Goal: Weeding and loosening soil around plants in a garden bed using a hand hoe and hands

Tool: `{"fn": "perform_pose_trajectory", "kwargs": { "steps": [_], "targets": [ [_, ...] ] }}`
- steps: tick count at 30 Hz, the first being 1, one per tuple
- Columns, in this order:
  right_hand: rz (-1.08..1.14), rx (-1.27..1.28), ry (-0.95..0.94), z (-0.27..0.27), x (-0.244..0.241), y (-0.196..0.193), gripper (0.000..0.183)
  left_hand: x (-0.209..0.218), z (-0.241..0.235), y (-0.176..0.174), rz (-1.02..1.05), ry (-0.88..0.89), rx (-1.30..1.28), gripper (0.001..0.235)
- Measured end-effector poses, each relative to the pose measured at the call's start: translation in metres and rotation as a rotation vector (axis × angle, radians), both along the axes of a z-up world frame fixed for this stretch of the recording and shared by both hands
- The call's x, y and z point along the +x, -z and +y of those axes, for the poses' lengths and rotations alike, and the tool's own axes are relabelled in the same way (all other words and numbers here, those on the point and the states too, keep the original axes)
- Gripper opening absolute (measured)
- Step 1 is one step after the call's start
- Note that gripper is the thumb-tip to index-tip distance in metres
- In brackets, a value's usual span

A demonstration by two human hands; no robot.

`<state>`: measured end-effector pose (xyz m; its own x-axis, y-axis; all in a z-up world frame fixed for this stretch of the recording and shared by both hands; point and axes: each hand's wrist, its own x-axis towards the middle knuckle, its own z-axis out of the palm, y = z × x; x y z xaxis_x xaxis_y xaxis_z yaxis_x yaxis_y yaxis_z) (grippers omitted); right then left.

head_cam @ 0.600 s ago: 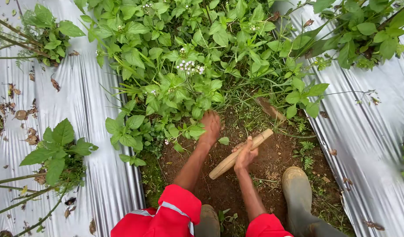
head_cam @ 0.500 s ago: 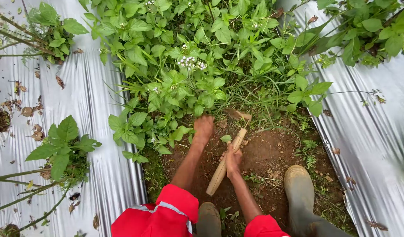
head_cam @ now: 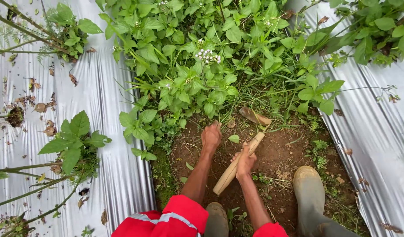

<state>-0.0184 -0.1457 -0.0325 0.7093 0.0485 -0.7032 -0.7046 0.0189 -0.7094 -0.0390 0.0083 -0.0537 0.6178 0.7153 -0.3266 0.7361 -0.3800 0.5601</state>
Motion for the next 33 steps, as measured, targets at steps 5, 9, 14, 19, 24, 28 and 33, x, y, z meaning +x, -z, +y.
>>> {"fn": "perform_pose_trajectory", "kwargs": {
  "steps": [5,9,14,19,24,28,33],
  "targets": [
    [-0.159,0.003,0.263,0.007,0.041,-0.015,0.048,0.003,-0.008,-0.027,-0.007,-0.022,-0.003,0.042],
    [0.018,-0.062,-0.297,0.014,-0.006,-0.005,0.035,0.004,-0.013,-0.04,-0.048,-0.073,0.011,0.034],
    [-0.112,-0.045,-0.097,0.012,0.013,-0.063,0.03,0.001,-0.019,-0.018,-0.072,-0.14,0.085,0.04],
    [-0.272,0.071,0.237,0.019,0.026,-0.042,0.034,0.004,-0.02,-0.034,-0.095,-0.195,0.134,0.031],
    [-0.048,-0.112,-0.239,0.016,-0.031,-0.012,0.025,0.001,-0.017,-0.022,-0.091,-0.189,0.138,0.026],
    [-0.151,-0.056,-0.151,0.006,0.0,-0.045,0.025,-0.001,-0.02,-0.022,-0.107,-0.21,0.066,0.03],
    [-0.301,-0.065,0.082,0.016,0.028,-0.051,0.026,0.0,-0.013,-0.05,-0.086,-0.217,0.051,0.03]
  ]
}}
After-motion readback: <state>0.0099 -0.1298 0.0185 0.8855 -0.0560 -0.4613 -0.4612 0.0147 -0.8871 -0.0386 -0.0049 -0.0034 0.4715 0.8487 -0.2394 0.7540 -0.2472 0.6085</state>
